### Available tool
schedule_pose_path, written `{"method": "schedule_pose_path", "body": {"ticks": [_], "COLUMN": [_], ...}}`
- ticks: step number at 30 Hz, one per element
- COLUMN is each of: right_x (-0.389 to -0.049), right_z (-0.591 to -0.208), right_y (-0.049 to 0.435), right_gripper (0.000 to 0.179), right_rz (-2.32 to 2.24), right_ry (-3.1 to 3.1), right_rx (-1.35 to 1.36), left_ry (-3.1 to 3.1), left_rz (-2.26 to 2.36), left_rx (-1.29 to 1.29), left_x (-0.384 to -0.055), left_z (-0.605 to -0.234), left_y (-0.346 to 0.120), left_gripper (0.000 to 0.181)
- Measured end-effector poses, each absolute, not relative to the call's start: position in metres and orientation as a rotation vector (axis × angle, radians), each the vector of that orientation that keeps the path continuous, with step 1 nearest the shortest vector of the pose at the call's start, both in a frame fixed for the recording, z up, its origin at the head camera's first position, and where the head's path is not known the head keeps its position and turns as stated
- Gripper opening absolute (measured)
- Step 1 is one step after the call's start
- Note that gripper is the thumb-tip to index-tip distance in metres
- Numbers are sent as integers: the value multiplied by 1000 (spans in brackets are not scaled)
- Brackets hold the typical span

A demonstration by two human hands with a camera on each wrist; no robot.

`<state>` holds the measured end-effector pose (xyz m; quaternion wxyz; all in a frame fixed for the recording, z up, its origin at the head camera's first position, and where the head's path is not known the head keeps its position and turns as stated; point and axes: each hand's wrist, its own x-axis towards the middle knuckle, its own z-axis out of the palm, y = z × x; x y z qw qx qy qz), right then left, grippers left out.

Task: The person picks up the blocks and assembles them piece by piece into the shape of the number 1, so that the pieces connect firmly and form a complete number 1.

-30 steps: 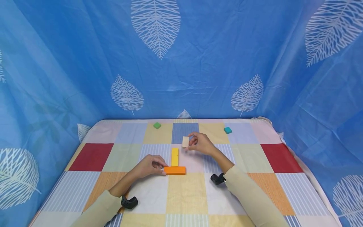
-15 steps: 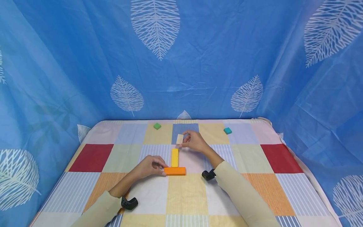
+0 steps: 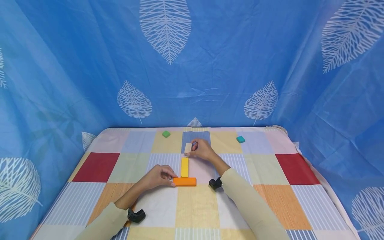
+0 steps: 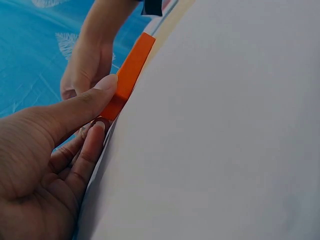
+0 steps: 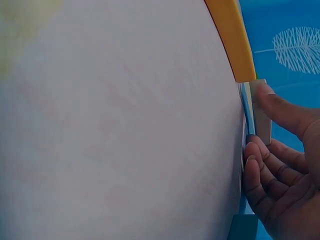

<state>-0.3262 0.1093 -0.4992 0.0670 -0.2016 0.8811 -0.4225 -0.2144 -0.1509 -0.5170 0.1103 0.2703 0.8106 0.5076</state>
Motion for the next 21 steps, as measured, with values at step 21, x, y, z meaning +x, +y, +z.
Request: {"method": "schedule_pose_path", "body": {"ticks": [21], "right_x": [-333], "right_z": [-502], "right_y": [104], "right_gripper": [29], "right_rz": [-1238], "right_ry": [2680], "right_rx": [-499], "left_ry": [2402], "left_rz": [1474], "left_rx": [771], "left_x": [-216], "left_z": [-521], "left_y": [-151], "left_gripper": [23]}}
